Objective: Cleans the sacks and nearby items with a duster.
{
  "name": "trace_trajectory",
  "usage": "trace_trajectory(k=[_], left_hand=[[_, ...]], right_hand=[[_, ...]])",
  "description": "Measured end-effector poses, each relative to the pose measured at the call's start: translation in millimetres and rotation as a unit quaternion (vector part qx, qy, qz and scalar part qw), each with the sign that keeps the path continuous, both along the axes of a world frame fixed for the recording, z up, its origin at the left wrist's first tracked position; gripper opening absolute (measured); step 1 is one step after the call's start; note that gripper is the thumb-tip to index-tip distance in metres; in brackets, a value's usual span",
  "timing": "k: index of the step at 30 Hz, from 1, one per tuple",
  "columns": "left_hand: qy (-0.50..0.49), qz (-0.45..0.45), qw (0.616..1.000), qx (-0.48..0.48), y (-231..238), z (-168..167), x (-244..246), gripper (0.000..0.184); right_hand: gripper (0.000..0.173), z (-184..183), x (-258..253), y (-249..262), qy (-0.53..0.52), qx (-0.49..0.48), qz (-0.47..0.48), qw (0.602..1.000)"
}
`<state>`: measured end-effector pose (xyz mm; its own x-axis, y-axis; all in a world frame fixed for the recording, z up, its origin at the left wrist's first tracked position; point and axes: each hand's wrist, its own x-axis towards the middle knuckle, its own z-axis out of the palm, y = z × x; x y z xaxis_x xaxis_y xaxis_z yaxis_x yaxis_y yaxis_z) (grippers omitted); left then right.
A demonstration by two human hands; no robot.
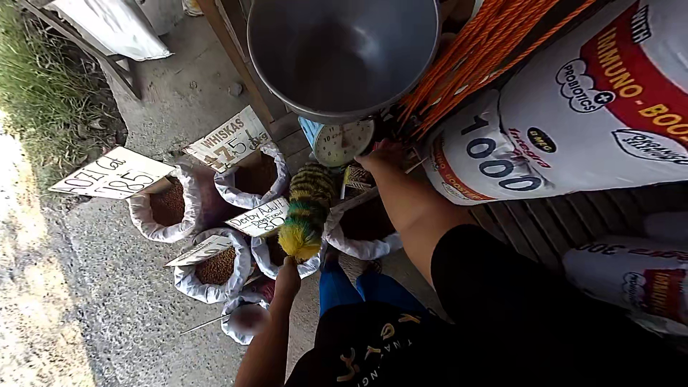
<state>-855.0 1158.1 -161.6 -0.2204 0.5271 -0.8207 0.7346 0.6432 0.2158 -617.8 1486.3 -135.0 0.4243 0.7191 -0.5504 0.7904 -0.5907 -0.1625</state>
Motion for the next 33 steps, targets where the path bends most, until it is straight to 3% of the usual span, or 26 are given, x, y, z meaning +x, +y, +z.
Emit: trace_trajectory(k=[5, 8, 12, 14, 17, 20, 22, 25, 28, 33], left_hand=[[0.014, 0.057, 0.996, 0.066, 8, 10, 2, 0.037], [0.004, 0.067, 0.993, 0.095, 2, 3, 0, 0.037], [-0.034, 0.098, 0.984, 0.143, -9, -6, 1, 0.035], [-0.047, 0.114, 0.978, 0.171, -16, -9, 2, 0.035], [-0.052, 0.129, 0.972, 0.188, -19, -12, 1, 0.034], [-0.062, 0.151, 0.964, 0.212, -16, -11, -1, 0.033], [-0.065, 0.157, 0.956, 0.238, -12, -11, -3, 0.034], [-0.064, 0.165, 0.951, 0.253, -5, -11, -5, 0.035], [-0.061, 0.172, 0.947, 0.266, 3, -9, -6, 0.036], [-0.061, 0.196, 0.937, 0.284, 3, -8, -3, 0.037]], right_hand=[[0.121, -9, 11, 15, -0.037, 0.025, -0.122, 0.992], [0.121, -3, 22, 19, 0.044, 0.058, -0.214, 0.974], [0.083, 13, 38, 16, 0.191, 0.124, -0.26, 0.939], [0.079, 31, 44, 6, 0.215, 0.124, -0.243, 0.938], [0.093, 56, 42, -14, 0.311, 0.169, -0.3, 0.886], [0.067, 81, 30, -34, 0.463, 0.162, -0.366, 0.791], [0.068, 89, 22, -44, 0.523, 0.091, -0.373, 0.761], [0.076, 64, -4, -54, 0.535, -0.012, -0.361, 0.764], [0.073, 43, -39, -66, 0.519, -0.034, -0.344, 0.781], [0.06, 11, -82, -78, 0.455, -0.077, -0.179, 0.869]])
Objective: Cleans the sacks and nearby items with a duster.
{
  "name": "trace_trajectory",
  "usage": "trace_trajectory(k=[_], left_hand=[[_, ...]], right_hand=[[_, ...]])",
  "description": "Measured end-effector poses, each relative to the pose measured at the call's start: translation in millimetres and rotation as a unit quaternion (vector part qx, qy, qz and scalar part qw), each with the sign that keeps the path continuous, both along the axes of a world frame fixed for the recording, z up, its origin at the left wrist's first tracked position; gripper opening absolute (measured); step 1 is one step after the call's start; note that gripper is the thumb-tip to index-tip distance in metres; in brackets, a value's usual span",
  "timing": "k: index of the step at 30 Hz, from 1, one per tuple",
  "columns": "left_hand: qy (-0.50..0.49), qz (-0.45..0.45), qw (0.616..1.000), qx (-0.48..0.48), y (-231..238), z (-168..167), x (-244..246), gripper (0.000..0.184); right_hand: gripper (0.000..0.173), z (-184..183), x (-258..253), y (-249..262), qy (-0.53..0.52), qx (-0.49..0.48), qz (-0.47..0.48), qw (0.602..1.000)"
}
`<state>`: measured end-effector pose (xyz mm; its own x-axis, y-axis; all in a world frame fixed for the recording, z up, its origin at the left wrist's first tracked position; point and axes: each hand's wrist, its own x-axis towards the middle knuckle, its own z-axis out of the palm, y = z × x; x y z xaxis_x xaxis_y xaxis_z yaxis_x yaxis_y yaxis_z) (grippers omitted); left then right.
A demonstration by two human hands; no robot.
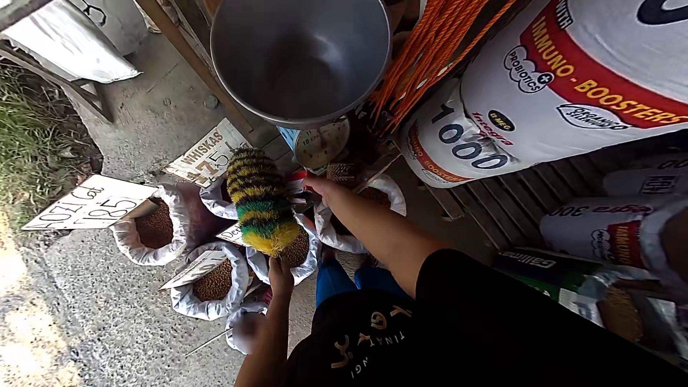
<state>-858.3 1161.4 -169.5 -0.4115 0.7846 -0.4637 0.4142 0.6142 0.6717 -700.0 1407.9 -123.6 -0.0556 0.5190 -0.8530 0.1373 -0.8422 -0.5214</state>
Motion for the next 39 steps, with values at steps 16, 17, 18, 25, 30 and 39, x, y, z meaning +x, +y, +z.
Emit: trace_trajectory(k=[16, 17, 18, 25, 30, 39], left_hand=[[0.028, -0.033, 0.999, 0.009, 50, 38, -18, 0.031], [0.019, -0.037, 0.999, 0.007, 63, 38, -13, 0.031], [0.007, -0.04, 0.999, 0.007, 77, 36, -7, 0.03], [-0.104, -0.112, 0.986, -0.066, 170, -32, 23, 0.046], [-0.021, -0.251, 0.958, -0.135, 199, -30, 31, 0.044], [0.116, -0.475, 0.871, -0.044, 274, 39, 101, 0.038]], right_hand=[[0.048, 77, 63, -21, -0.012, 0.216, 0.018, 0.976], [0.04, 91, 74, -25, 0.047, 0.204, -0.021, 0.978], [0.034, 102, 86, -31, 0.094, 0.188, -0.063, 0.976], [0.065, 124, 179, -89, 0.299, 0.236, -0.245, 0.891], [0.07, 133, 234, -137, 0.411, 0.334, -0.31, 0.789], [0.092, 114, 280, -208, 0.446, 0.336, -0.445, 0.7]])
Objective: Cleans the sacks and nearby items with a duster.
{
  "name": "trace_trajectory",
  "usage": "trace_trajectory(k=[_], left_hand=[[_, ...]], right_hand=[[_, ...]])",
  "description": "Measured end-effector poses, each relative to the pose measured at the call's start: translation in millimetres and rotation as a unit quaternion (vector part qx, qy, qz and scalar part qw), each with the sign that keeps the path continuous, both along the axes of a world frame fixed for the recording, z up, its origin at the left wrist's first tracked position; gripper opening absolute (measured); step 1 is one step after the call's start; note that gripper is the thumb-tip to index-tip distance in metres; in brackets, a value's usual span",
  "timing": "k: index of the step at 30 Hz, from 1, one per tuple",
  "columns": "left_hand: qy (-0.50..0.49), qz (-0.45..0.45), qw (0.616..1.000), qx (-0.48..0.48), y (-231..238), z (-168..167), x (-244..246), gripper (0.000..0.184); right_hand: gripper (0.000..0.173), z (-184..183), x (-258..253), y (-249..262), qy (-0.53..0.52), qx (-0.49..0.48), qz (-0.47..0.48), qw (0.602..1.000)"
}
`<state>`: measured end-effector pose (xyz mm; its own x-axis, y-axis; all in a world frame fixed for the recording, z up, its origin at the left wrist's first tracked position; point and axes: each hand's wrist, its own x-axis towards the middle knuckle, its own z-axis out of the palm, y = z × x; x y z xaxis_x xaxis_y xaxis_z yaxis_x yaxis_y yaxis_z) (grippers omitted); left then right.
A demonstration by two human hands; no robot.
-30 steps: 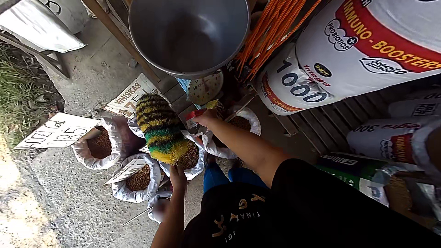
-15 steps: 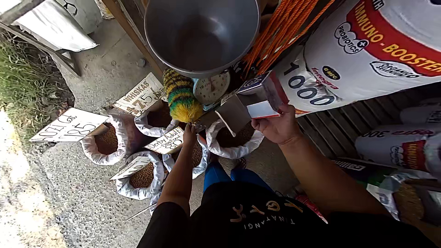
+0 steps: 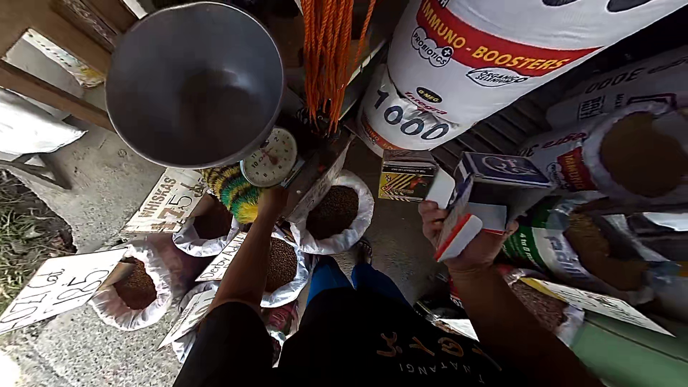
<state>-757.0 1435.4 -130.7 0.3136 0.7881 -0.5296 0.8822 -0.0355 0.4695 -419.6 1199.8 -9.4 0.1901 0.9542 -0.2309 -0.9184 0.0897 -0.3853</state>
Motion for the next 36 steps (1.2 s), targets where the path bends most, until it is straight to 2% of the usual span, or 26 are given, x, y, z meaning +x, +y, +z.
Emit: trace_trajectory(k=[3, 6, 8, 10, 12, 15, 16, 18, 20, 21, 23, 24, 26, 27, 28, 31, 33, 36], left_hand=[[-0.052, -0.157, 0.985, 0.041, 31, -30, 43, 0.033], [-0.01, -0.261, 0.965, 0.007, 42, -36, 92, 0.042], [0.007, -0.297, 0.955, -0.007, 46, -31, 109, 0.051], [-0.007, -0.339, 0.94, 0.026, 48, -48, 113, 0.057], [0.099, -0.337, 0.936, -0.038, 47, -20, 133, 0.059], [-0.007, -0.286, 0.958, -0.004, 42, -18, 127, 0.054], [-0.03, -0.242, 0.967, -0.071, 46, -8, 130, 0.052], [-0.166, -0.101, 0.976, -0.094, 37, -16, 124, 0.047], [-0.121, -0.03, 0.976, -0.181, 36, -12, 120, 0.043], [-0.096, -0.039, 0.98, -0.167, 37, -27, 111, 0.042], [0.005, -0.168, 0.984, -0.063, 43, -58, 88, 0.044], [0.038, -0.203, 0.978, -0.019, 48, -67, 81, 0.042], [-0.005, -0.208, 0.973, 0.095, 52, -61, 73, 0.033], [-0.077, -0.195, 0.958, 0.193, 50, -51, 70, 0.028], [-0.148, -0.182, 0.926, 0.295, 48, -39, 69, 0.024], [-0.255, -0.13, 0.786, 0.548, 47, 23, 94, 0.015], [-0.29, -0.111, 0.707, 0.636, 55, 78, 128, 0.008], [-0.338, -0.098, 0.608, 0.712, 65, 169, 194, 0.003]], right_hand=[[0.092, -10, 7, -18, 0.114, 0.023, 0.009, 0.993], [0.092, -30, 14, -47, 0.143, -0.027, -0.013, 0.989], [0.084, -44, 16, -60, 0.057, -0.087, -0.054, 0.993], [0.072, -39, 11, -64, -0.046, -0.122, -0.092, 0.987], [0.065, -42, 13, -76, -0.068, -0.131, -0.092, 0.985], [0.062, -43, 23, -90, -0.068, -0.125, -0.07, 0.987], [0.061, -41, 25, -91, -0.073, -0.123, -0.067, 0.987], [0.06, -39, 27, -91, -0.084, -0.136, -0.074, 0.984], [0.06, -43, 30, -90, -0.088, -0.147, -0.083, 0.982], [0.06, -48, 32, -90, -0.081, -0.145, -0.082, 0.983], [0.061, -55, 35, -87, -0.052, -0.14, -0.072, 0.986], [0.062, -55, 37, -84, -0.042, -0.136, -0.065, 0.988], [0.063, -55, 42, -83, -0.035, -0.113, -0.049, 0.992], [0.062, -53, 45, -83, -0.037, -0.106, -0.046, 0.993], [0.061, -51, 48, -85, -0.043, -0.101, -0.045, 0.993], [0.056, -49, 65, -93, -0.063, -0.078, -0.041, 0.994], [0.057, -53, 79, -95, -0.068, -0.065, -0.036, 0.995], [0.067, -57, 100, -102, -0.046, -0.087, -0.05, 0.994]])
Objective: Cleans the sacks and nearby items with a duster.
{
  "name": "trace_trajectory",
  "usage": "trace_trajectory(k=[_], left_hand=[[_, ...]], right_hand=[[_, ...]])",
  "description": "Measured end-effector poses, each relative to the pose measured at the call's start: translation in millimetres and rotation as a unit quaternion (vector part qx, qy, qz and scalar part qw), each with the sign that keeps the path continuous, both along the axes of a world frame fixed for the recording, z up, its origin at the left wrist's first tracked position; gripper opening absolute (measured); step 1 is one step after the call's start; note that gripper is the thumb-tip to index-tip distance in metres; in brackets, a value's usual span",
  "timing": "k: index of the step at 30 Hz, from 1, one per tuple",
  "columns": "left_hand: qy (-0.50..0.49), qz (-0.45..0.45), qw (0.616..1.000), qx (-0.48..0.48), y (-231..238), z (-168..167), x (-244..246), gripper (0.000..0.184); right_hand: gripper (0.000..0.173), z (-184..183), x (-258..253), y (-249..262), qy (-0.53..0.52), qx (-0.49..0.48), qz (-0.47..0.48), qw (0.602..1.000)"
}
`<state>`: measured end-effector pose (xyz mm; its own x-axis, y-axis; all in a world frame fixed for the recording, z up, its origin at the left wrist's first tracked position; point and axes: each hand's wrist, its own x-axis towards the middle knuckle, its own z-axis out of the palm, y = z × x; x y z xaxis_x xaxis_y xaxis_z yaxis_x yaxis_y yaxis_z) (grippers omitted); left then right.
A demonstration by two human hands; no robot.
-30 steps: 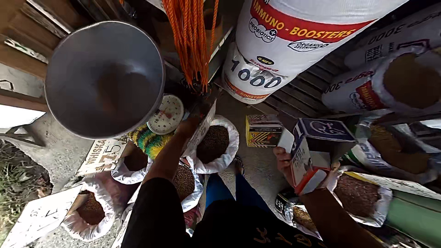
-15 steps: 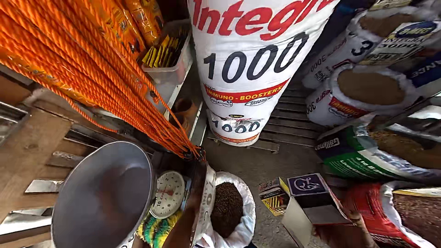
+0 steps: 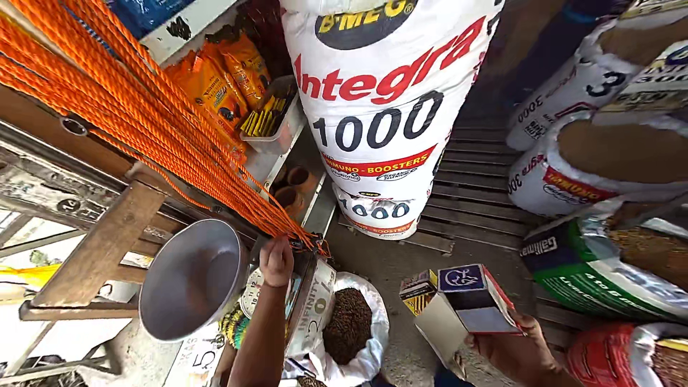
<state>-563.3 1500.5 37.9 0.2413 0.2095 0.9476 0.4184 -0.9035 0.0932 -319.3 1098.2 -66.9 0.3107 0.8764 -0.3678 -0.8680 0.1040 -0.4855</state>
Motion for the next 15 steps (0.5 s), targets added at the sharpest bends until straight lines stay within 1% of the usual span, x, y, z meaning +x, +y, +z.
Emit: trace_trajectory(k=[2, 3, 4, 5, 7, 8, 9, 10, 11, 13, 15], left_hand=[[-0.034, 0.012, 0.998, 0.057, 26, 51, 49, 0.008], [-0.041, 0.02, 0.997, 0.07, 43, 74, 71, 0.01], [-0.036, 0.035, 0.997, 0.059, 61, 97, 93, 0.013], [-0.026, 0.053, 0.998, 0.027, 78, 118, 113, 0.017], [0.012, 0.099, 0.991, -0.093, 101, 152, 142, 0.027], [0.013, 0.117, 0.983, -0.14, 108, 165, 151, 0.03], [-0.005, 0.126, 0.98, -0.157, 111, 173, 157, 0.03], [-0.03, 0.129, 0.98, -0.149, 108, 174, 158, 0.028], [-0.052, 0.128, 0.983, -0.121, 100, 169, 155, 0.026], [-0.059, 0.113, 0.99, -0.059, 72, 148, 134, 0.023], [-0.035, 0.1, 0.994, -0.038, 26, 115, 95, 0.021]], right_hand=[[0.072, 7, 16, -3, -0.001, 0.001, -0.019, 1.0], [0.073, 8, 23, -7, -0.005, 0.009, -0.029, 1.0], [0.073, 9, 29, -11, -0.011, 0.018, -0.037, 0.999], [0.072, 11, 35, -17, -0.018, 0.027, -0.043, 0.999], [0.068, 13, 43, -32, -0.029, 0.042, -0.049, 0.997], [0.064, 13, 49, -38, -0.03, 0.061, -0.043, 0.997], [0.06, 13, 55, -45, -0.024, 0.079, -0.04, 0.996], [0.057, 11, 61, -52, -0.02, 0.095, -0.037, 0.995], [0.056, 10, 65, -60, -0.024, 0.095, -0.041, 0.994], [0.057, 5, 72, -75, -0.029, 0.069, -0.054, 0.996], [0.062, -4, 78, -89, -0.031, 0.03, -0.061, 0.997]])
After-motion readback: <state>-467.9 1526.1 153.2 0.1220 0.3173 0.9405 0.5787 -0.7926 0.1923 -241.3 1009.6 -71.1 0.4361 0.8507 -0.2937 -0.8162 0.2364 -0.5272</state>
